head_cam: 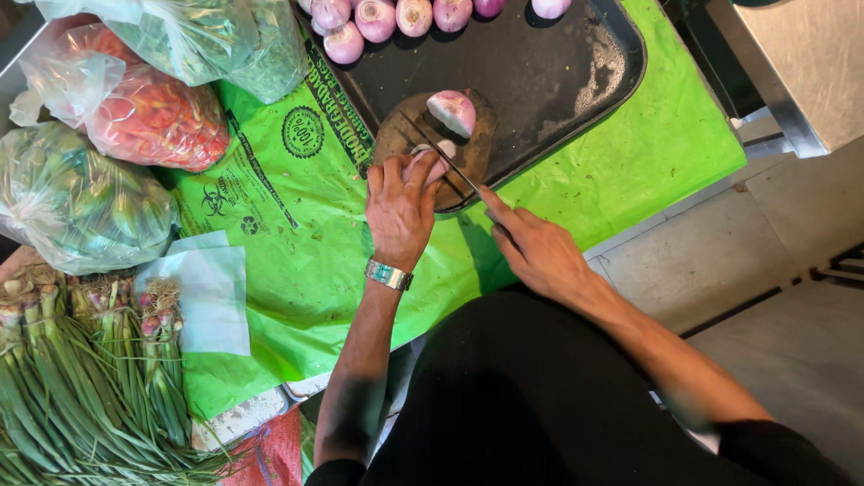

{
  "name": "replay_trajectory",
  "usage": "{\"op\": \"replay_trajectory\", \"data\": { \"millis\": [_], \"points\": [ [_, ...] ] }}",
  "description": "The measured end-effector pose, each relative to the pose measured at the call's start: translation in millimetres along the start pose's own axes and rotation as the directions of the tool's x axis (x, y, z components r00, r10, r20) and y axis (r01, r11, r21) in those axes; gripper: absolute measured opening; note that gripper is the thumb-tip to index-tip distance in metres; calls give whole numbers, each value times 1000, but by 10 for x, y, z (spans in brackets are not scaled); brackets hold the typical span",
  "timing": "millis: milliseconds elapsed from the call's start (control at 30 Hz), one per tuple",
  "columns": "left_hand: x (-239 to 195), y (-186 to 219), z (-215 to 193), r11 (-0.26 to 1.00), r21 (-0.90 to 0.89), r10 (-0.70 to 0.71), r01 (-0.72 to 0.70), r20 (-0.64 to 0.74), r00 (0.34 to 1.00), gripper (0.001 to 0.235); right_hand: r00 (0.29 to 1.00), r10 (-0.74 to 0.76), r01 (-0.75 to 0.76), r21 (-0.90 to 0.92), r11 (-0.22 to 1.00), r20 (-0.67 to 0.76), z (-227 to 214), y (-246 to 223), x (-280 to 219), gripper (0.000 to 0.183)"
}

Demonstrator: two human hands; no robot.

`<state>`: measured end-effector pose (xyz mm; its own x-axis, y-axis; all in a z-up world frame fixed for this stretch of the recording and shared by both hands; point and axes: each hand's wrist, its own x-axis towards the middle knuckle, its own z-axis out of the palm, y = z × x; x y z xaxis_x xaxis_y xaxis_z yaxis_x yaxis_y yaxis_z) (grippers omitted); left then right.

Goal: The person chops several red onions on a wooden cutting board using a knife in a kitchen setting.

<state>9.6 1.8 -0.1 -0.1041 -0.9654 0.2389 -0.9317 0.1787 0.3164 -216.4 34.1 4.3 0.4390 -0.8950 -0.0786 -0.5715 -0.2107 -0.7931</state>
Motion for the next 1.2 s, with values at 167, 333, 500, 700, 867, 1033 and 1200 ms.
{"op": "replay_trajectory", "data": {
  "millis": [167,333,500,700,867,1033,1200],
  "points": [
    [-14,-19,18,1000,-12,9,-10,-17,1000,41,989,118,-108,-106,989,88,49,-58,153,63],
    [14,-7,34,1000,-18,4,-5,-29,1000,44,953,255,-222,-197,955,162,-13,-39,-184,63],
    [-3,-21,8,1000,-13,12,-12,-21,1000,45,1000,29,-28,-25,999,13,24,2,-118,60],
    [-28,-26,40,1000,-30,-11,10,-22,1000,43,996,79,-74,-113,991,46,115,-23,97,60],
    [-26,-26,27,999,-38,-5,4,-35,999,44,969,220,-200,-163,966,114,23,-32,-216,64],
    [-20,-42,35,1000,-25,-7,6,-37,999,44,1000,-4,4,3,1000,-13,51,-43,-100,61],
    [-41,-47,39,999,-44,-8,6,-45,999,43,999,45,-44,-92,995,14,123,-46,138,59]
  ]
}}
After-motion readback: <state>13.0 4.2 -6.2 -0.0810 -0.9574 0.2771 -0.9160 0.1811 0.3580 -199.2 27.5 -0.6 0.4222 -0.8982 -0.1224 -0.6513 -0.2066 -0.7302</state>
